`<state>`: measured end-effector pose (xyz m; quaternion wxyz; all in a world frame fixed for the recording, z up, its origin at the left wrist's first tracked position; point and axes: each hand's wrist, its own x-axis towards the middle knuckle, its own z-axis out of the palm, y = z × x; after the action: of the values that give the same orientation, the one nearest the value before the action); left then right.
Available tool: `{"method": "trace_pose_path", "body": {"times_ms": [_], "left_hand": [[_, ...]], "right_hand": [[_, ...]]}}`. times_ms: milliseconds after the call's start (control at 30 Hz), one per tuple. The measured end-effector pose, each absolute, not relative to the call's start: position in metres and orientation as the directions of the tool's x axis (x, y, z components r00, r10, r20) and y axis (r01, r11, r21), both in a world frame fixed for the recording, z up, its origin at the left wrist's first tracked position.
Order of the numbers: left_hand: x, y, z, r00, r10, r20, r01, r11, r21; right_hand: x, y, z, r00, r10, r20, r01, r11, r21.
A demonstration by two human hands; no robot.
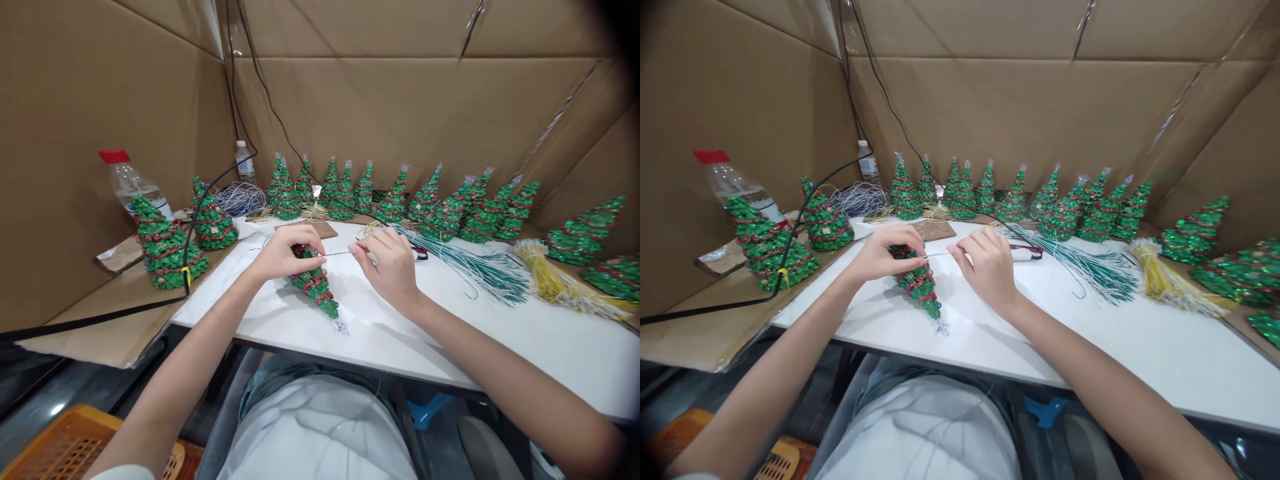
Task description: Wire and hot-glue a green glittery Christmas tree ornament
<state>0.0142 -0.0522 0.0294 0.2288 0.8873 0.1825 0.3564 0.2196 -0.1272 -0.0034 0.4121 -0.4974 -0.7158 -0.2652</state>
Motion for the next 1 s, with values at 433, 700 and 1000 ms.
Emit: {"method": "trace_pose_path", "body": {"times_ms": [433, 700, 1000], "left_hand": [[0.013, -0.043, 0.026, 0.695, 0.329, 0.640, 0.055, -0.911, 0.409], [0.013, -0.043, 0.029, 0.602, 0.377, 0.704, 0.157, -0.920, 0.359], [0.011, -0.028, 0.021, 0.340, 0.635, 0.694, 0.557, -0.730, 0.395]], "right_hand": [[0.224, -0.122, -0.004, -0.185, 0.455, 0.871, 0.942, 0.334, 0.026], [0.236, -0.117, 0.001, -0.201, 0.459, 0.865, 0.937, 0.349, 0.033], [0.229, -0.124, 0.001, -0.564, 0.501, 0.656, 0.752, 0.640, 0.157]]}}
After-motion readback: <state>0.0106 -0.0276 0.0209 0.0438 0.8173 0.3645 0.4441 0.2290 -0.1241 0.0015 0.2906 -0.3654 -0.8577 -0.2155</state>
